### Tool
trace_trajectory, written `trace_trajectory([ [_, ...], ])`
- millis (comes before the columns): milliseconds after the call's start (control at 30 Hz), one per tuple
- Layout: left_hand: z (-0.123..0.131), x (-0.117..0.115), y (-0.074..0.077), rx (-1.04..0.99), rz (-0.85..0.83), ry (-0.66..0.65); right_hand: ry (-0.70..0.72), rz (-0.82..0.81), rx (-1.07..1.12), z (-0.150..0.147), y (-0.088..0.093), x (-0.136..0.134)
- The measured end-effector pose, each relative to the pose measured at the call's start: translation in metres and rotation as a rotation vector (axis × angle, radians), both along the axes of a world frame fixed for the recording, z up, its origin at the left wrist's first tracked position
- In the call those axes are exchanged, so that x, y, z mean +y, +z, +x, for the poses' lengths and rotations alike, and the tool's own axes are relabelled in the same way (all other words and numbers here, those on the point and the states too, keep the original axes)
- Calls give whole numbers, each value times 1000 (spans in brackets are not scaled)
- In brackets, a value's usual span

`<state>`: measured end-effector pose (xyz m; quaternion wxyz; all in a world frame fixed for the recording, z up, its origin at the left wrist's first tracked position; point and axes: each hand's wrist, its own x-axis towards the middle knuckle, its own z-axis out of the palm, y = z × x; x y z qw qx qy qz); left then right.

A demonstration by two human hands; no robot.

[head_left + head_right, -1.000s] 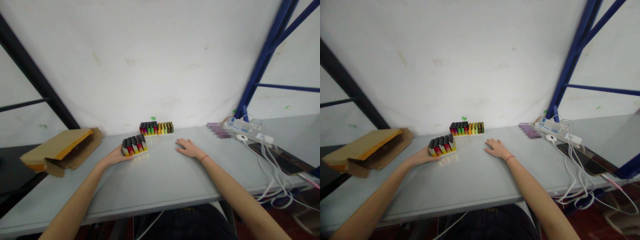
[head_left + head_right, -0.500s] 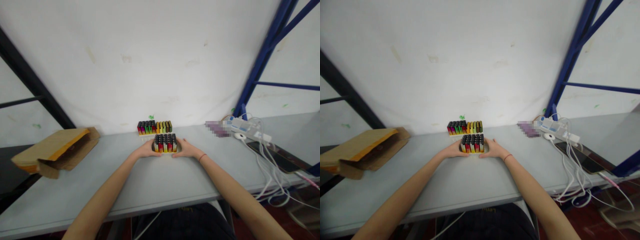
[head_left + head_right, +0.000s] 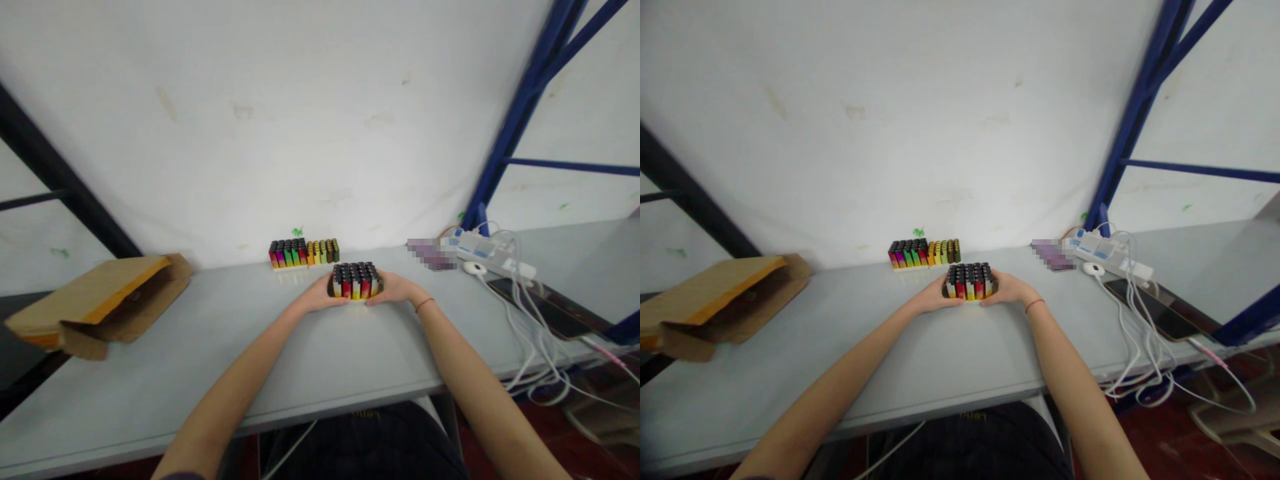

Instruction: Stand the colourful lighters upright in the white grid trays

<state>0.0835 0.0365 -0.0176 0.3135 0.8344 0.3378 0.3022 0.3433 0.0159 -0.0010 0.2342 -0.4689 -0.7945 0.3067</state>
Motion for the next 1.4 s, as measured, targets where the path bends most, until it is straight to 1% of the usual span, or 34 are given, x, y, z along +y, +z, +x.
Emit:
trace_trajectory([
  [100, 3, 1, -3, -9, -10, 4, 19, 8, 21, 4, -2, 3],
  [200, 9, 0, -4, -60, -9, -5, 4, 20, 25, 10, -3, 4],
  [300, 18, -2, -1, -117, -7, -38, 3, -2, 44, 17, -3, 4],
  [433, 27, -3, 4, -123, -42, -47, 5, -33, 71, 22, -2, 3],
  [633, 28, -3, 2, -129, -59, -23, 12, -44, 174, 23, 3, 0],
  [767, 29, -4, 0, -164, -31, -38, -17, -20, 150, 24, 5, 0],
  [900, 28, -4, 0, -155, 19, -80, -41, 1, 130, 27, -1, 3],
  [1000, 27, -3, -1, -118, 56, -107, -66, -20, 94, 28, -9, 6],
  [1133, 26, -4, -3, -88, 67, -65, -6, -34, 92, 27, -16, 8],
  [1233, 25, -4, -5, -67, 67, -50, -31, -8, 105, 26, -15, 8],
  [1400, 26, -3, -6, -34, 96, -6, -87, -23, 87, 26, -9, 5],
])
